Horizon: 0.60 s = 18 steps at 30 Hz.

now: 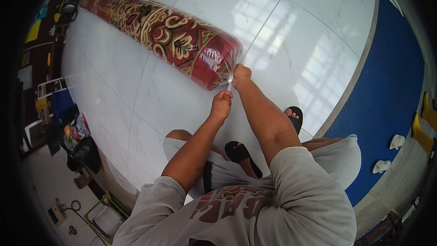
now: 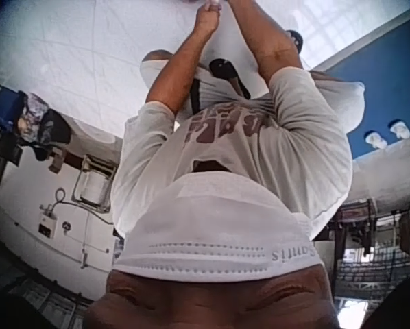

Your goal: Wrap and tape a large rolled rug in protective plastic film.

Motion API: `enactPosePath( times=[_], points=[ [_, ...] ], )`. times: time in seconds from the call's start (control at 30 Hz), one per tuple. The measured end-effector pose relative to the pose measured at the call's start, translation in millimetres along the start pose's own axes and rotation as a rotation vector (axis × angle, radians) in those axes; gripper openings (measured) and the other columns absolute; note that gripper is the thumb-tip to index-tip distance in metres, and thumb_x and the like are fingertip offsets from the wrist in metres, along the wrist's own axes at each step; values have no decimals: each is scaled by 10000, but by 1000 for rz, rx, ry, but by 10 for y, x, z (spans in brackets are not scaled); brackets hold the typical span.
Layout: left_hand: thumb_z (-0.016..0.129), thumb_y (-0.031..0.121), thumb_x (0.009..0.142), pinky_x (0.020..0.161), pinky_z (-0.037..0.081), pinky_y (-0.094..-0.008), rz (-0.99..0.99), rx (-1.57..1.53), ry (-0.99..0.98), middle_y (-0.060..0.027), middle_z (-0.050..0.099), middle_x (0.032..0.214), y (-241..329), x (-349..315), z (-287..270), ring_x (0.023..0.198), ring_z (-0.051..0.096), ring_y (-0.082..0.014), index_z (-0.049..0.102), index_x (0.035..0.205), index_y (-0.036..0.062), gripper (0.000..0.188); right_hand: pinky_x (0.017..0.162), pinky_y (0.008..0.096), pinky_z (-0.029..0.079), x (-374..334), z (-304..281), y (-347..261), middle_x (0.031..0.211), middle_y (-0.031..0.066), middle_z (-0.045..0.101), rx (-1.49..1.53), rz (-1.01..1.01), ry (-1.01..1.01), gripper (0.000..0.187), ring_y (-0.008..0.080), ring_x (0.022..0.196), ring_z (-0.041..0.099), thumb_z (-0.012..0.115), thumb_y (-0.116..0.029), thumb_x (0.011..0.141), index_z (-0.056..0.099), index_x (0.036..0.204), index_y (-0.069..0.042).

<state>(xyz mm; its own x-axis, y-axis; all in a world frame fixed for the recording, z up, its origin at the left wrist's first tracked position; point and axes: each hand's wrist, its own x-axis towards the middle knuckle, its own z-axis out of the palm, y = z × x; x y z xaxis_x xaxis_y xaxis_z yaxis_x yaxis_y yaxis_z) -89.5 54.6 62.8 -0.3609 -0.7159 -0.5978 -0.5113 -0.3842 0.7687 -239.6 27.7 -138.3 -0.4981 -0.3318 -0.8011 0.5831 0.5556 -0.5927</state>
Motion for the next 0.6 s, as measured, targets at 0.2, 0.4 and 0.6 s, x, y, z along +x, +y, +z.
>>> enactPosePath(
  times=[0.2, 0.4, 0.6],
  points=[
    [507, 242, 947, 694, 475, -364, -499, -234, 42, -11, 586, 818, -185, -158, -702, 721, 524, -143, 590, 1118, 81, 249, 703, 363, 504, -2147, 194, -533, 1085, 130, 632, 98, 413, -493, 650, 228, 871, 618, 616, -491, 903, 454, 1318, -18],
    [560, 120, 888, 810, 482, -321, -650, -527, 140, -48, 608, 1058, -374, 299, -337, 865, 581, -178, 591, 1152, 55, 274, 626, 314, 502, -2061, -53, -632, 1009, 159, 670, -453, 43, -539, 503, 196, 789, 649, 572, -248, 968, 439, 1332, 73],
    [505, 128, 957, 924, 446, -399, -336, -1168, 100, 3, 474, 1412, -460, 557, 132, 1219, 485, -190, 354, 1420, 126, 487, 586, 267, 427, -1811, -432, -698, 784, 61, 628, -560, -231, -529, 228, 114, 648, 510, 524, -209, 968, 582, 1038, 1]
  ],
)
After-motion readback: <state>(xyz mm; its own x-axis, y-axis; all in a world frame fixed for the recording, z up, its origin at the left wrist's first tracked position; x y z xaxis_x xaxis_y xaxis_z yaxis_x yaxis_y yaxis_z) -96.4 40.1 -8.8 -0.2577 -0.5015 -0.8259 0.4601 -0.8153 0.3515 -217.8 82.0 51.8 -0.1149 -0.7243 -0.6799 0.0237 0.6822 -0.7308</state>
